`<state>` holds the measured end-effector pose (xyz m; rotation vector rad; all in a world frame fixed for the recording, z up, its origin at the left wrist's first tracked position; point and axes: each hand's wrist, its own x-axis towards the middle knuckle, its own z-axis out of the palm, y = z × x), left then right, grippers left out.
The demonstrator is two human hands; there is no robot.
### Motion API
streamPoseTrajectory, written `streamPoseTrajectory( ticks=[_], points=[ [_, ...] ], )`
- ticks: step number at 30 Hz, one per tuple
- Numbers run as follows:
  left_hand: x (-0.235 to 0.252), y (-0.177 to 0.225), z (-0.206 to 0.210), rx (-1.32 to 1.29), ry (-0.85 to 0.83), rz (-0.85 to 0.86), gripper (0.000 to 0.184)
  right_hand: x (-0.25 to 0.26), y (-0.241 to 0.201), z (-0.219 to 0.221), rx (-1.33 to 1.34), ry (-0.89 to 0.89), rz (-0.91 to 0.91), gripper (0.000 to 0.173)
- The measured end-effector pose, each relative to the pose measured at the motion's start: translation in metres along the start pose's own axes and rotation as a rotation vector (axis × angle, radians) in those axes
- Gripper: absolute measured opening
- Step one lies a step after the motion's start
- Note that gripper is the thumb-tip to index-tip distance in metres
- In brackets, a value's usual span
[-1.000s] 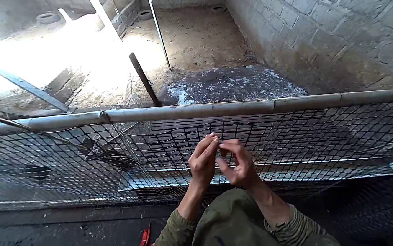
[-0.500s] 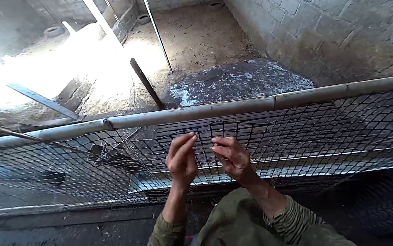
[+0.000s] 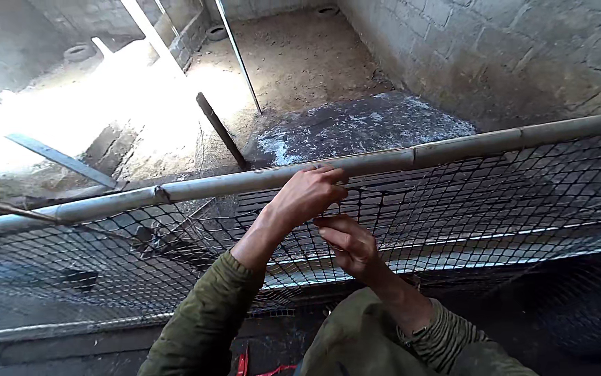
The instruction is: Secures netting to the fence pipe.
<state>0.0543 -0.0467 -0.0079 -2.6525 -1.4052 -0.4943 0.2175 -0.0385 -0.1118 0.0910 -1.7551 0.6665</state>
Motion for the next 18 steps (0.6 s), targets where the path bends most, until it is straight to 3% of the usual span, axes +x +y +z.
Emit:
streamPoseTrajectory(
  ticks=[4,11,18],
  points=[
    [-0.003,0.001,-0.001,-0.1,0.068,0.026,0.016,-0.005,0.001,0.005,0.037,0.045,0.099,0.013],
    [-0.02,0.005,-0.011,-0.218,0.116,-0.09,0.015,-0.016,0.01,0.025,0.068,0.122,0.235,0.012],
    [-0.043,0.001,-0.002,-0.349,0.312,-0.166,0.011,-0.015,0.005,0.038,0.197,0.282,0.359,0.017]
  ],
)
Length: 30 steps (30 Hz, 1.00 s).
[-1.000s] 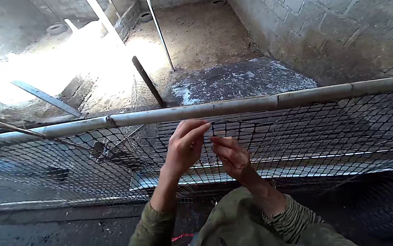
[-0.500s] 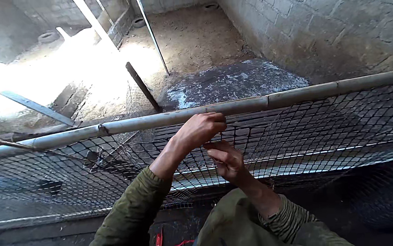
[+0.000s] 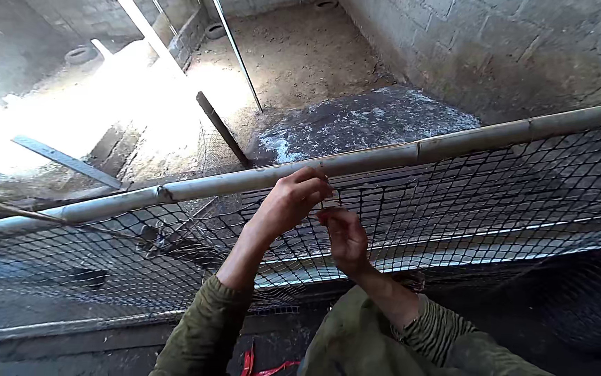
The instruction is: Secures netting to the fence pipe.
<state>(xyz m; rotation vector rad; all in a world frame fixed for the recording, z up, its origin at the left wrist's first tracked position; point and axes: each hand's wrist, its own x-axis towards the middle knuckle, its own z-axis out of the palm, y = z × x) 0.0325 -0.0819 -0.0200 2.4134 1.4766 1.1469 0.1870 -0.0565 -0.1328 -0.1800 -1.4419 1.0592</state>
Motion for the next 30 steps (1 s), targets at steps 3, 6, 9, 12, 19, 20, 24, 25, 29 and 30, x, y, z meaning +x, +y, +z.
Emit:
streamPoseTrajectory(
  ticks=[3,6,9,12,19,20,24,25,29,30],
  points=[
    [-0.006,-0.006,0.003,-0.028,0.043,-0.025,0.009,0.003,-0.008,0.004,0.055,0.084,0.148,0.017],
    [-0.009,-0.007,0.001,-0.067,0.034,-0.054,0.011,0.005,-0.013,0.005,0.122,0.097,0.304,0.02],
    [-0.01,-0.011,0.002,-0.135,0.041,-0.076,0.01,0.008,-0.013,0.007,0.199,0.083,0.478,0.022],
    [-0.011,-0.013,0.003,-0.175,0.058,-0.076,0.01,0.013,-0.016,0.006,0.276,0.063,0.682,0.022],
    [-0.014,-0.011,0.005,-0.188,0.081,-0.051,0.01,0.041,-0.024,0.001,0.361,0.055,0.897,0.022],
    [-0.015,-0.011,0.005,-0.187,0.087,-0.049,0.01,0.043,-0.026,0.002,0.381,0.101,0.919,0.021],
    [-0.019,-0.009,0.008,-0.211,0.1,-0.056,0.007,0.048,-0.03,0.008,0.378,0.316,0.905,0.017],
    [-0.019,-0.008,0.008,-0.207,0.101,-0.056,0.007,0.049,-0.028,0.008,0.343,0.34,0.881,0.016],
    [-0.023,-0.007,0.011,-0.189,0.1,-0.083,0.009,0.051,-0.015,0.004,0.162,0.28,0.821,0.013],
    [-0.023,-0.008,0.013,-0.189,0.105,-0.095,0.01,0.052,-0.013,0.003,0.157,0.265,0.815,0.013]
  ],
)
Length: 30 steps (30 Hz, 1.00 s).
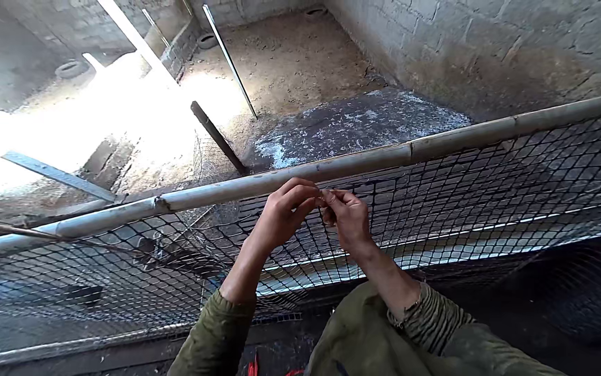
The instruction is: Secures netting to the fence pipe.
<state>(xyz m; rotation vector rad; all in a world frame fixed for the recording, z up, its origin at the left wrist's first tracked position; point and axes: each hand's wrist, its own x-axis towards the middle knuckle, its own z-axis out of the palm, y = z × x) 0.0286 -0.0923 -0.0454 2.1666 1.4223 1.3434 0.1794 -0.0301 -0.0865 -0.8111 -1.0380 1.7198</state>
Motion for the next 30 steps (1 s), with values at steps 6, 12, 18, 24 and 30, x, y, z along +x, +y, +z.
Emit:
streamPoseTrajectory(
  ticks=[6,12,18,24,30],
  points=[
    [0.003,-0.002,0.005,-0.029,-0.055,-0.09,0.026,0.005,-0.006,0.0,0.095,-0.028,0.062,0.011],
    [0.004,0.002,0.004,0.129,-0.203,-0.171,0.042,0.01,-0.014,-0.001,0.189,-0.01,0.278,0.01],
    [-0.002,-0.005,0.01,0.235,-0.11,-0.116,0.035,0.015,-0.016,-0.002,0.127,-0.045,0.288,0.011],
    [-0.004,-0.01,0.014,0.305,-0.008,-0.053,0.03,0.01,-0.057,-0.04,-0.723,-0.292,-0.182,0.024],
    [0.0,-0.016,0.029,0.406,0.096,0.047,0.022,0.041,-0.15,-0.043,-1.098,-0.322,-0.907,0.02]
  ],
)
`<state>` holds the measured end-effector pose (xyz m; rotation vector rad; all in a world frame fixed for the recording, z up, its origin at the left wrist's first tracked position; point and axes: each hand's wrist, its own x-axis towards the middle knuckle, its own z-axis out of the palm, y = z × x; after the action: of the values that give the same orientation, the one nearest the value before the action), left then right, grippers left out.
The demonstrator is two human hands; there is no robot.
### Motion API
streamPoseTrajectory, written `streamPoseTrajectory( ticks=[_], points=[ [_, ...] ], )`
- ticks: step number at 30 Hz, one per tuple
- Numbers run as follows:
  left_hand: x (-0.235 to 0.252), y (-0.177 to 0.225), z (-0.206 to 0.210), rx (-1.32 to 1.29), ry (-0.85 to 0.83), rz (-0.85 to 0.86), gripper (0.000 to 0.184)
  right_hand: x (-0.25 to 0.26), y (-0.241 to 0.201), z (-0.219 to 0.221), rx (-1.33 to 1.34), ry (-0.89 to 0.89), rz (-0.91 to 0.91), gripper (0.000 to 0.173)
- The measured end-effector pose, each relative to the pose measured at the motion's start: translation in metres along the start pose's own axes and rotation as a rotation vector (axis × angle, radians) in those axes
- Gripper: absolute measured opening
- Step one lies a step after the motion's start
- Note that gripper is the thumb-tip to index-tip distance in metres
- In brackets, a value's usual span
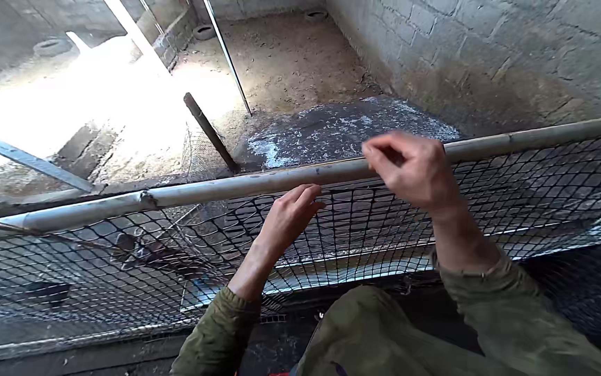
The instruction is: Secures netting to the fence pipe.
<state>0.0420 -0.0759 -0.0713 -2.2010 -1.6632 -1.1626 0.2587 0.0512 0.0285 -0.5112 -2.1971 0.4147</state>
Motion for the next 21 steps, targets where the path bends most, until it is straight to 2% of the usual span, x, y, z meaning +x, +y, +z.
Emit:
streamPoseTrajectory(
  ticks=[2,4,7,9,12,15,16,19,21],
  points=[
    [-0.003,-0.003,0.006,0.029,0.038,0.021,0.021,0.044,0.011,0.0,-0.081,-0.193,-0.101,0.023],
    [-0.004,-0.005,0.011,0.059,0.073,0.061,0.019,0.089,0.023,0.012,-0.087,-0.583,-0.105,0.026],
    [-0.006,-0.005,0.018,0.096,0.117,0.1,0.015,0.132,0.039,0.05,0.033,-1.127,-0.017,0.028],
    [-0.009,-0.006,0.024,0.119,0.148,0.114,0.012,0.137,0.052,0.078,0.209,-1.324,0.086,0.028],
    [-0.013,-0.01,0.029,0.159,0.188,0.113,0.011,0.137,0.058,0.102,0.282,-1.535,0.204,0.036],
    [-0.016,-0.015,0.034,0.178,0.243,0.131,0.01,0.137,0.057,0.119,0.268,-1.664,0.2,0.043],
    [-0.016,-0.015,0.035,0.18,0.252,0.132,0.01,0.137,0.056,0.124,0.247,-1.68,0.174,0.041],
    [-0.016,-0.016,0.038,0.183,0.282,0.128,0.009,0.139,0.05,0.138,0.163,-1.688,0.059,0.014],
    [-0.017,-0.013,0.035,0.158,0.274,0.105,0.01,0.142,0.052,0.146,0.149,-1.688,-0.015,0.011]
  ],
)
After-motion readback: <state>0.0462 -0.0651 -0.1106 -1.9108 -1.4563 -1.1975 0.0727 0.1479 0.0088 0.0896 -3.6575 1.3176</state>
